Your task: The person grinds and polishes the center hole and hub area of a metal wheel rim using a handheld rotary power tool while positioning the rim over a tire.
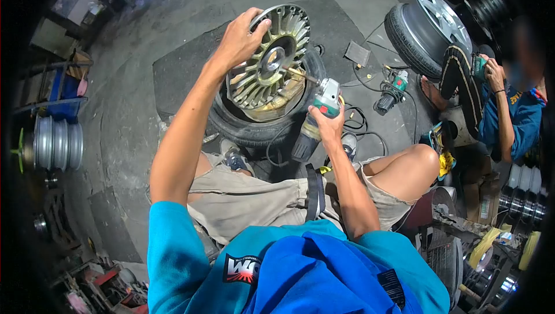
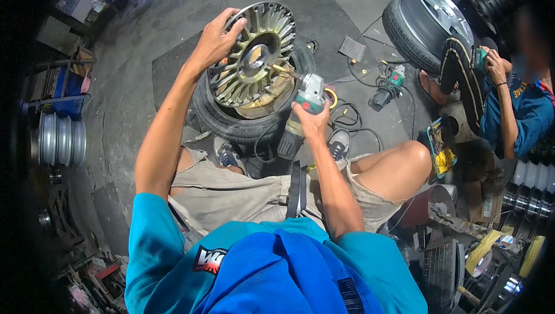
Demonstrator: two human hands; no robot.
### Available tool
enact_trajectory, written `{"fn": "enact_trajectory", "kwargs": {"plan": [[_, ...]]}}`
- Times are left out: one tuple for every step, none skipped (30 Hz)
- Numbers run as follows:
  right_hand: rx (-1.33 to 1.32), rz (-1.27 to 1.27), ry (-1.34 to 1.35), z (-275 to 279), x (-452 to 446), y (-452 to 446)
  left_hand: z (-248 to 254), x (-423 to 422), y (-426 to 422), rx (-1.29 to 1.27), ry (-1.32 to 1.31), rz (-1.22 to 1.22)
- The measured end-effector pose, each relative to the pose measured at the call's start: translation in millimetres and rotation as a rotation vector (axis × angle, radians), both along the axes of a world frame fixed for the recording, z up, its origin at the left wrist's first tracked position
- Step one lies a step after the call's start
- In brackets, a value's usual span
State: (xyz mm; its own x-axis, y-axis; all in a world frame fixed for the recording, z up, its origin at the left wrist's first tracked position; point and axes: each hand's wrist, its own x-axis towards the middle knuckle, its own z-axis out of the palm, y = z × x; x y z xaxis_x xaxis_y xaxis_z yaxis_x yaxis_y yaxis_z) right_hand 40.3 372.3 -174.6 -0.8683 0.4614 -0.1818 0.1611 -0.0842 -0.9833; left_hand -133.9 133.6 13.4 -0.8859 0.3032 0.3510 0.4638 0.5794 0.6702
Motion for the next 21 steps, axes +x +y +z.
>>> {"fn": "enact_trajectory", "kwargs": {"plan": [[0.0,0.006,-0.002,-1.3,-1.1,-1.9,-0.3,1.7,0.6,0.0,-0.002,0.006],[0.081,-0.018,0.009,-2.8,-2.7,-3.4,0.5,2.4,1.6,0.007,-0.036,0.011],[0.163,-0.044,0.022,-3.9,-4.4,-4.1,2.0,3.0,2.2,0.014,-0.07,0.014],[0.155,-0.013,-0.021,-3.8,-2.5,-6.6,5.0,4.9,2.0,0.048,-0.143,0.004],[0.155,-0.011,-0.019,-3.9,2.0,-8.3,6.1,5.8,1.7,0.049,-0.142,0.006],[0.108,0.038,-0.046,-4.9,9.0,-12.7,6.7,6.6,0.9,0.076,-0.15,-0.013],[0.061,0.085,-0.075,-2.2,16.9,-19.0,6.4,7.6,0.8,0.104,-0.158,-0.035],[0.057,0.072,-0.032,-4.4,23.4,-26.5,6.0,7.3,0.5,0.107,-0.161,-0.039],[-0.072,0.118,-0.07,-5.7,28.0,-28.7,5.8,7.1,-0.6,0.12,-0.173,-0.049],[-0.137,0.126,-0.091,-17.7,29.0,-30.7,5.0,7.8,-0.9,0.132,-0.185,-0.06],[-0.203,0.134,-0.11,-24.6,29.1,-32.5,3.5,9.1,-0.5,0.132,-0.188,-0.066],[-0.203,0.129,-0.109,-30.0,29.4,-30.1,2.9,10.6,-0.3,0.133,-0.19,-0.069],[-0.17,0.083,-0.124,-28.7,27.8,-29.0,4.0,12.8,0.2,0.136,-0.189,-0.069],[-0.136,0.041,-0.139,-27.1,25.6,-28.0,4.7,15.0,1.3,0.138,-0.187,-0.068],[-0.134,0.045,-0.137,-25.3,22.0,-26.0,5.0,17.2,2.6,0.14,-0.144,-0.075],[-0.101,0.02,-0.139,-18.5,18.6,-23.8,5.5,20.0,3.2,0.143,-0.102,-0.082],[-0.068,-0.007,-0.141,-11.7,17.4,-22.5,6.3,22.1,4.0,0.144,-0.101,-0.079],[-0.06,-0.006,-0.137,-5.5,18.3,-24.3,7.4,23.4,5.5,0.143,-0.114,-0.079],[-0.059,-0.007,-0.135,-7.0,21.7,-25.8,7.7,23.8,6.6,0.142,-0.126,-0.082],[-0.08,0.036,-0.112,-11.8,27.4,-27.5,7.5,23.2,7.0,0.144,-0.125,-0.085],[-0.101,0.079,-0.09,-17.6,31.9,-29.9,6.9,22.3,7.1,0.142,-0.12,-0.078]]}}
